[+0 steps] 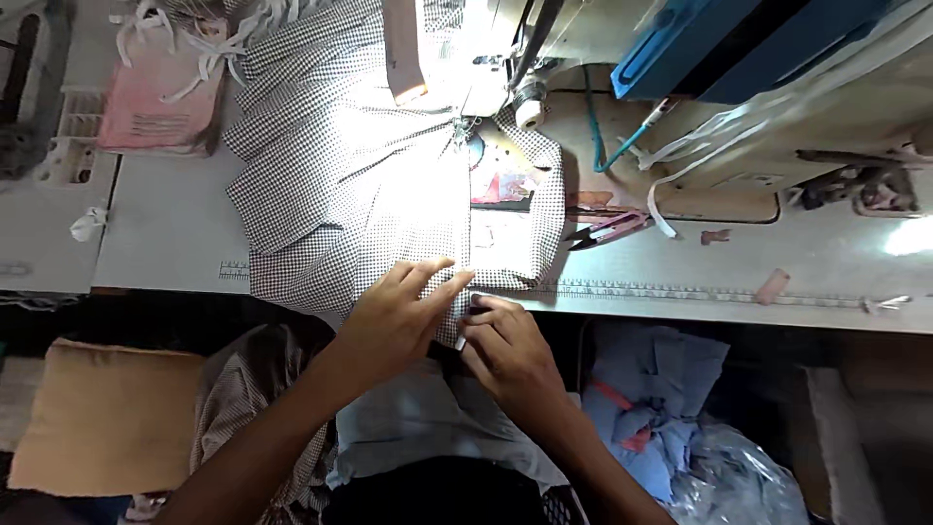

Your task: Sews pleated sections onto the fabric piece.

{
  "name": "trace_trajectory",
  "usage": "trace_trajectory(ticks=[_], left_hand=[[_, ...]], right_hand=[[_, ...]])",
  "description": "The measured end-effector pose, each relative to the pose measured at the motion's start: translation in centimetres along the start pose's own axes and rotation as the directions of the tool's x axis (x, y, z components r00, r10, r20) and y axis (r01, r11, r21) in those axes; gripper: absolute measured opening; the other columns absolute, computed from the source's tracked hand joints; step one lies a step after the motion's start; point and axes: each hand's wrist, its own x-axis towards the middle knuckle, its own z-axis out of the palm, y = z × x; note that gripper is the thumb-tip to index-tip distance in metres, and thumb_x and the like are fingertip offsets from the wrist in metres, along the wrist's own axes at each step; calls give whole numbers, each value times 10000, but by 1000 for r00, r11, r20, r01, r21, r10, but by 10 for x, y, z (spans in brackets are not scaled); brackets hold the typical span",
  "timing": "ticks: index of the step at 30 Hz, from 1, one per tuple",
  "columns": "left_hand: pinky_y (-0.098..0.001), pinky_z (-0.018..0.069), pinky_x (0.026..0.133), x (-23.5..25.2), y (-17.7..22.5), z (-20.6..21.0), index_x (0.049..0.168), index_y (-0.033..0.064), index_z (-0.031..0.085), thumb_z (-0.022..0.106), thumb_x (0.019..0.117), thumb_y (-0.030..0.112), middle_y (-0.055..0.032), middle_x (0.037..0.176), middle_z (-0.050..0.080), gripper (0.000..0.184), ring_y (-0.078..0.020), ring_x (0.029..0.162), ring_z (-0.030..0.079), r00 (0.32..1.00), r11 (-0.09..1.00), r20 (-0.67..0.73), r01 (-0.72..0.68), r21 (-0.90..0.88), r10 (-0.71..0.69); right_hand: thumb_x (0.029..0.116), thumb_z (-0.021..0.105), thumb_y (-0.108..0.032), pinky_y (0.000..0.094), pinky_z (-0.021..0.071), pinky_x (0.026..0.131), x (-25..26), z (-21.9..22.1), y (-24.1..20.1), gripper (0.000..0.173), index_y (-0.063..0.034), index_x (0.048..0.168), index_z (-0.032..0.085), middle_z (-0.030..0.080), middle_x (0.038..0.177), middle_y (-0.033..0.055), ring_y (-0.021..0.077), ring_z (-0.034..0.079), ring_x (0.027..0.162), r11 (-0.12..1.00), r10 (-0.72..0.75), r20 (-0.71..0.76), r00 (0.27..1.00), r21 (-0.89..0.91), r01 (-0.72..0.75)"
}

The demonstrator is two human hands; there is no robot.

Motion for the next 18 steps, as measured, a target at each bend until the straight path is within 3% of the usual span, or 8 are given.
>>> trace_trajectory(ticks=[2,5,10,12,18], left_hand=[[-434,514,932,5,-7,7,1352,211,683,501,954,112,-84,1350,649,448,-295,1178,617,1000,993,6,-17,118,17],[-465,495,923,16,-20,8,1285,269,727,495,943,119,-58,1292,677,440,-298,1169,616,999,989,-13,-36,145,38],[-589,380,1060,42,-44,2,1290,339,714,499,954,183,-58,1317,650,427,-311,1283,553,1000,989,9,-31,143,30],[-616,373,1029,52,-54,-2,1304,361,701,507,937,207,-73,1329,638,443,-333,1284,541,1000,988,17,-27,152,25],[-553,443,964,76,-92,-6,1327,373,688,507,949,310,-89,1353,618,424,-332,1263,544,994,983,20,-111,143,110]], right_hand=[[986,585,-166,381,505,1034,4,-3,4,189,-87,988,756,749,1051,66,267,640,1201,999,-35,24,999,6,35],[975,590,-174,356,520,1012,17,-6,13,187,-79,979,751,740,1011,77,270,645,1181,999,-44,20,999,24,44],[945,601,-216,363,505,996,51,-8,35,194,-88,930,747,719,949,70,283,624,1176,998,-61,46,997,32,60],[935,609,-204,375,481,1040,64,-9,42,177,-83,903,735,709,929,70,288,611,1199,995,-90,68,994,44,88],[924,627,-212,368,544,973,100,-10,60,190,-57,872,725,695,981,105,268,643,1157,990,-143,105,984,39,139]])
